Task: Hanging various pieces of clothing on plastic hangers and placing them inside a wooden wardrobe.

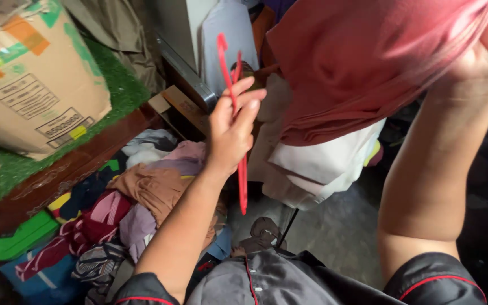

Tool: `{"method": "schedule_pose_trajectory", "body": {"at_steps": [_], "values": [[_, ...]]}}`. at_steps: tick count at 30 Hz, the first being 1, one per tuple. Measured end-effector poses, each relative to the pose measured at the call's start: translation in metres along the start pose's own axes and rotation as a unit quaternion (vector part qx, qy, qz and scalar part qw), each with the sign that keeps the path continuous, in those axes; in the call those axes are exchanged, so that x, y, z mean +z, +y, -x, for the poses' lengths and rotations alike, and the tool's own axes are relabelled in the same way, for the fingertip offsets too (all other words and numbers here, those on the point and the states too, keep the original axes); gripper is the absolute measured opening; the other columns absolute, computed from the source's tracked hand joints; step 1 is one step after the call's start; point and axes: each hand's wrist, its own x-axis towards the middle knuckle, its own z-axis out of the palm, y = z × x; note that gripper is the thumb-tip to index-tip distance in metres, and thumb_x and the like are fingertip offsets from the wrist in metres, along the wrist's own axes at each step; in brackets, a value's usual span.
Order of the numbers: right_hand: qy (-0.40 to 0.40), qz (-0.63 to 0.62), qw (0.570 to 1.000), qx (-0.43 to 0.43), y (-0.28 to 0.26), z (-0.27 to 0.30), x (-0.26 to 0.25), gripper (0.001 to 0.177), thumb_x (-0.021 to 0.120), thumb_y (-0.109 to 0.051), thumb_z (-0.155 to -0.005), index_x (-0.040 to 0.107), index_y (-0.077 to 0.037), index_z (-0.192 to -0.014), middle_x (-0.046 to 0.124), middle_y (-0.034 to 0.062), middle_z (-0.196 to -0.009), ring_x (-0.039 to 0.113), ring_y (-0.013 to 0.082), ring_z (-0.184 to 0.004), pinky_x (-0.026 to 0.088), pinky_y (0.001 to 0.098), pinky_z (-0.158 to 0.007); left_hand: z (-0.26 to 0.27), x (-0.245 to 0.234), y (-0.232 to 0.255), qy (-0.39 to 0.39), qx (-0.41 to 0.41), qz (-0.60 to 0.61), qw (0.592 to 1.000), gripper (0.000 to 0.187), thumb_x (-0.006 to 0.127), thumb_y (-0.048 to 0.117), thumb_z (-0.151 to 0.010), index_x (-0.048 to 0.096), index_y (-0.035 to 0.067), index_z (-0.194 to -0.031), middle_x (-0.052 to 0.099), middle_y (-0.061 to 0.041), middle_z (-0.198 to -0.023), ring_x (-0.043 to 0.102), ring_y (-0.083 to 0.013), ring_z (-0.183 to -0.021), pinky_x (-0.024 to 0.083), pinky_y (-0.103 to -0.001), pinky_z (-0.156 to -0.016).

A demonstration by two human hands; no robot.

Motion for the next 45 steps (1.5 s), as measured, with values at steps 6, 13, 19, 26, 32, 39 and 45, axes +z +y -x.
{"method": "schedule_pose_trajectory", "body": {"at_steps": [6,13,19,26,32,39,45], "values": [[-0.082,0.187,0.975,-0.086,0.117,0.055,0.1,0.022,0.054,-0.018,-0.109,0.058,-0.001,-0.123,0.06,0.0147,-0.12,0.058,0.0285,-0.112,0.047,0.0404,-0.101,-0.007,0.028,0.02,-0.029,0.228,-0.126,0.965,0.046,0.066,0.018,-0.105,0.052,-0.004,-0.144,0.063,-0.016,-0.14,0.06,-0.0229,-0.134,0.048,-0.035,-0.114],[-0.168,0.388,0.887,-0.188,0.172,0.127,0.236,0.02,0.063,-0.014,-0.101,0.06,-0.005,-0.119,0.061,0.0122,-0.112,0.059,0.0284,-0.106,0.048,0.0403,-0.091,0.023,0.045,0.051,0.206,0.265,-0.125,0.934,0.05,0.06,0.03,-0.105,0.053,0.0,-0.145,0.062,-0.018,-0.141,0.061,-0.0286,-0.129,0.05,-0.042,-0.113],[-0.378,0.366,0.843,-0.116,0.144,0.174,0.319,0.027,0.076,-0.034,-0.096,0.064,-0.01,-0.101,0.063,0.0132,-0.103,0.06,0.0307,-0.102,0.048,0.0426,-0.097,0.069,-0.03,0.03,0.214,0.308,-0.228,0.898,0.051,0.053,0.031,-0.108,0.045,0.003,-0.15,0.055,-0.018,-0.148,0.054,-0.0321,-0.137,0.044,-0.044,-0.121],[-0.506,0.441,0.72,-0.174,0.139,0.156,0.295,0.028,0.082,-0.037,-0.086,0.07,-0.013,-0.093,0.063,0.0102,-0.086,0.062,0.0331,-0.094,0.035,0.0586,-0.1,0.103,-0.139,0.013,0.081,0.266,-0.37,0.887,0.051,0.042,0.034,-0.113,0.038,0.007,-0.156,0.047,-0.014,-0.158,0.045,-0.0291,-0.15,0.034,-0.04,-0.13],[-0.48,0.446,0.74,-0.151,0.154,0.159,0.272,0.029,0.08,-0.026,-0.082,0.064,-0.004,-0.092,0.059,0.0173,-0.089,0.057,0.0386,-0.09,0.045,0.0484,-0.087,0.126,-0.149,0.017,0.094,0.253,-0.363,0.892,0.051,0.043,0.033,-0.113,0.039,0.006,-0.156,0.047,-0.013,-0.157,0.046,-0.0282,-0.148,0.035,-0.04,-0.128],[-0.243,0.339,0.908,-0.037,0.169,0.12,0.252,0.02,0.055,-0.006,-0.101,0.071,-0.001,-0.114,0.074,0.0154,-0.111,0.074,0.0289,-0.102,0.059,0.0416,-0.089,0.141,-0.153,0.012,0.086,0.238,-0.344,0.904,0.051,0.045,0.032,-0.112,0.039,0.006,-0.155,0.048,-0.013,-0.156,0.046,-0.0272,-0.146,0.036,-0.039,-0.127],[-0.008,-0.145,0.872,0.468,0.159,0.081,0.2,0.035,0.052,-0.018,-0.102,0.06,0.002,-0.131,0.07,0.0202,-0.128,0.068,0.0344,-0.119,0.054,0.0481,-0.104,0.16,-0.179,-0.007,0.067,0.226,-0.325,0.916,0.051,0.046,0.032,-0.112,0.04,0.006,-0.154,0.048,-0.013,-0.155,0.047,-0.0263,-0.145,0.036,-0.038,-0.125]]}}
